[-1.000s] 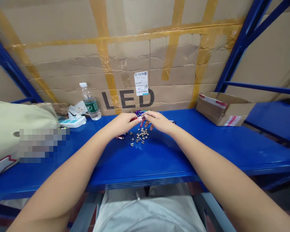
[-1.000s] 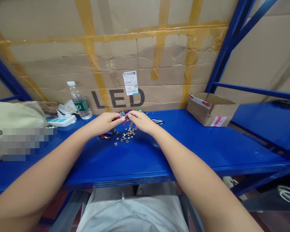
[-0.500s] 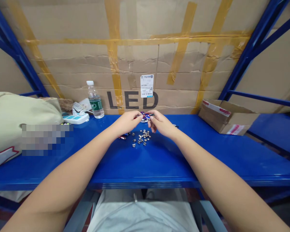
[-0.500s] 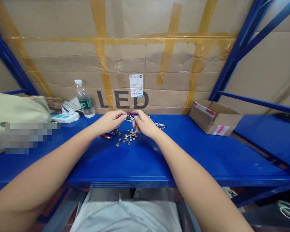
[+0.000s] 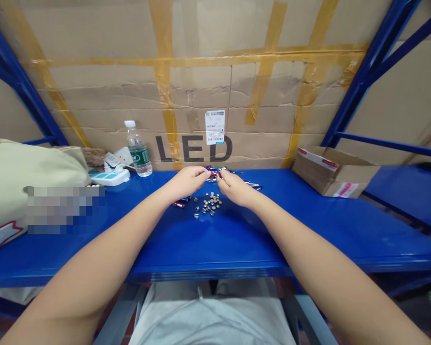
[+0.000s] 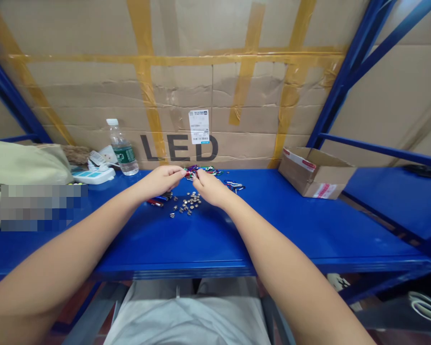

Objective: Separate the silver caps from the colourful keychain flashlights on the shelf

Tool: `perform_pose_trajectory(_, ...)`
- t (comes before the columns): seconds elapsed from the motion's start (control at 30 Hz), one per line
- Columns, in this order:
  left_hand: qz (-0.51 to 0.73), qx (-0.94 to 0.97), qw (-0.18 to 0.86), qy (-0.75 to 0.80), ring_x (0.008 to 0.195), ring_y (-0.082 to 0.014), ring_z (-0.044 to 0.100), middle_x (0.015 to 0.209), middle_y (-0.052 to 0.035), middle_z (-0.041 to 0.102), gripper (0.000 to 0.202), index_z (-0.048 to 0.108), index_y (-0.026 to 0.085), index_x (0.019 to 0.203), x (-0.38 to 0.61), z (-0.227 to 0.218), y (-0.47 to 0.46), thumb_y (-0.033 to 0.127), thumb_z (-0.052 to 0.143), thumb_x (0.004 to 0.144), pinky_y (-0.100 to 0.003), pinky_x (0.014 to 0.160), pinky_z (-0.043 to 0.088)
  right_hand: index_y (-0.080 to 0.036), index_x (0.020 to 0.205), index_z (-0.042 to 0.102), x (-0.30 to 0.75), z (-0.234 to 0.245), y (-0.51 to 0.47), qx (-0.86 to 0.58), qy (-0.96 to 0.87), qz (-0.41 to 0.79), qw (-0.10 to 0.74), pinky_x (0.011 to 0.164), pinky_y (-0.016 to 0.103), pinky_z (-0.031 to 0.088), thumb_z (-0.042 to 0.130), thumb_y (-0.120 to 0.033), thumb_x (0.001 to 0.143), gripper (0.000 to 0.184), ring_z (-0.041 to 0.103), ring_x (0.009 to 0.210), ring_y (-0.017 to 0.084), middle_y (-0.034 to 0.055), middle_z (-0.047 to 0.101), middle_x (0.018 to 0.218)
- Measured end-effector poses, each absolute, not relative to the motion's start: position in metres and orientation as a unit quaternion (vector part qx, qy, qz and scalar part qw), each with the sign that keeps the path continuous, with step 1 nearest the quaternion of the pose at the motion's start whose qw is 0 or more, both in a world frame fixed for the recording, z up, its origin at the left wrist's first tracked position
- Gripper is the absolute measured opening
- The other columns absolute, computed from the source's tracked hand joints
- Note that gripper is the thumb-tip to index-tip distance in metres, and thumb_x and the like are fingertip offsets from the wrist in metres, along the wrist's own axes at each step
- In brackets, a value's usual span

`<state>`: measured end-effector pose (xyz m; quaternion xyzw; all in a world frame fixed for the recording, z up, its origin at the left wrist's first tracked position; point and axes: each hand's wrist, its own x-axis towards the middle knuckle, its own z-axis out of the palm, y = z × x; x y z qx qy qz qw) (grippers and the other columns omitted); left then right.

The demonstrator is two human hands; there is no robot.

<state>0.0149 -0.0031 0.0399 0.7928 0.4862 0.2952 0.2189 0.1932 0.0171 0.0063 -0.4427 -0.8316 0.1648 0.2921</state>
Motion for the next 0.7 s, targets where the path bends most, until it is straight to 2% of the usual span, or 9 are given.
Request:
perform_pose_trajectory(0.17, 0.249, 0.857, 0.076, 0.445, 0.063, -0.0138, 0.049, 0.069, -0.0005, 0.060, 0.035, 0.065, 0.015, 0.089, 0.007, 0.041, 0.001, 0.041, 0.041, 0.091, -0.024, 0.059, 0.033, -0.020, 0.084, 0.041, 0.188, 0.005, 0.015, -0.459, -0.827, 0.120, 0.303, 0.060, 0.028, 0.033, 0.033, -0.028, 0.094, 0.015, 0.048, 0.066, 0.017, 0.0048, 0.056, 0.078)
perform_pose_trajectory(0.27, 0.207, 0.884, 0.048, 0.417, 0.066, -0.0148, 0.054, 0.075, -0.0020, 0.065, 0.038, 0.067, 0.016, 0.091, 0.006, 0.040, 0.000, 0.041, 0.038, 0.093, -0.024, 0.061, 0.035, -0.019, 0.093, 0.045, 0.188, 0.005, 0.018, -0.470, -0.815, 0.094, 0.326, 0.062, 0.029, 0.035, 0.034, -0.030, 0.095, 0.017, 0.053, 0.069, 0.020, 0.0084, 0.060, 0.080)
perform_pose_trajectory(0.37, 0.121, 0.906, 0.017, 0.406, 0.067, -0.0164, 0.057, 0.078, -0.0036, 0.068, 0.037, 0.068, 0.017, 0.088, 0.010, 0.038, -0.003, 0.040, 0.040, 0.093, -0.025, 0.061, 0.036, -0.016, 0.104, 0.046, 0.198, 0.009, 0.024, -0.496, -0.771, 0.077, 0.391, 0.065, 0.030, 0.038, 0.031, -0.030, 0.096, 0.023, 0.057, 0.074, 0.023, 0.0115, 0.063, 0.085)
perform_pose_trajectory(0.43, 0.097, 0.904, 0.000, 0.417, 0.071, -0.0181, 0.059, 0.084, -0.0051, 0.070, 0.037, 0.069, 0.018, 0.092, 0.011, 0.036, -0.003, 0.040, 0.039, 0.094, -0.026, 0.061, 0.037, -0.016, 0.104, 0.049, 0.211, 0.013, 0.031, -0.510, -0.750, 0.069, 0.417, 0.068, 0.031, 0.040, 0.030, -0.031, 0.097, 0.025, 0.058, 0.079, 0.024, 0.0126, 0.064, 0.089)
perform_pose_trajectory(0.5, 0.101, 0.896, -0.009, 0.432, 0.076, -0.0195, 0.060, 0.089, -0.0062, 0.070, 0.038, 0.068, 0.019, 0.095, 0.010, 0.035, -0.002, 0.041, 0.037, 0.094, -0.027, 0.063, 0.038, -0.017, 0.096, 0.054, 0.227, 0.015, 0.039, -0.520, -0.765, 0.071, 0.373, 0.072, 0.032, 0.041, 0.035, -0.030, 0.096, 0.023, 0.059, 0.085, 0.024, 0.0136, 0.065, 0.094)
perform_pose_trajectory(0.53, 0.103, 0.893, -0.009, 0.438, 0.077, -0.0197, 0.060, 0.090, -0.0064, 0.070, 0.038, 0.068, 0.020, 0.095, 0.009, 0.035, 0.000, 0.041, 0.037, 0.095, -0.027, 0.063, 0.038, -0.018, 0.087, 0.055, 0.235, 0.015, 0.043, -0.534, -0.782, 0.081, 0.312, 0.072, 0.032, 0.041, 0.040, -0.027, 0.094, 0.019, 0.059, 0.084, 0.024, 0.0137, 0.066, 0.091)
perform_pose_trajectory(0.63, 0.091, 0.887, 0.005, 0.453, 0.072, -0.0187, 0.059, 0.086, -0.0063, 0.070, 0.039, 0.068, 0.019, 0.091, 0.002, 0.034, 0.004, 0.044, 0.038, 0.094, -0.026, 0.060, 0.036, -0.019, 0.064, 0.052, 0.255, 0.012, 0.054, -0.611, -0.769, 0.126, 0.138, 0.064, 0.030, 0.041, 0.051, -0.021, 0.088, 0.024, 0.058, 0.068, 0.021, 0.0108, 0.063, 0.072)
perform_pose_trajectory(0.7, 0.080, 0.884, 0.021, 0.461, 0.070, -0.0181, 0.059, 0.083, -0.0059, 0.070, 0.040, 0.068, 0.019, 0.090, -0.002, 0.033, 0.007, 0.046, 0.039, 0.093, -0.026, 0.058, 0.035, -0.019, 0.064, 0.053, 0.264, 0.009, 0.057, -0.651, -0.737, 0.150, 0.106, 0.055, 0.030, 0.040, 0.054, -0.022, 0.087, 0.023, 0.054, 0.055, 0.018, 0.0080, 0.058, 0.062)
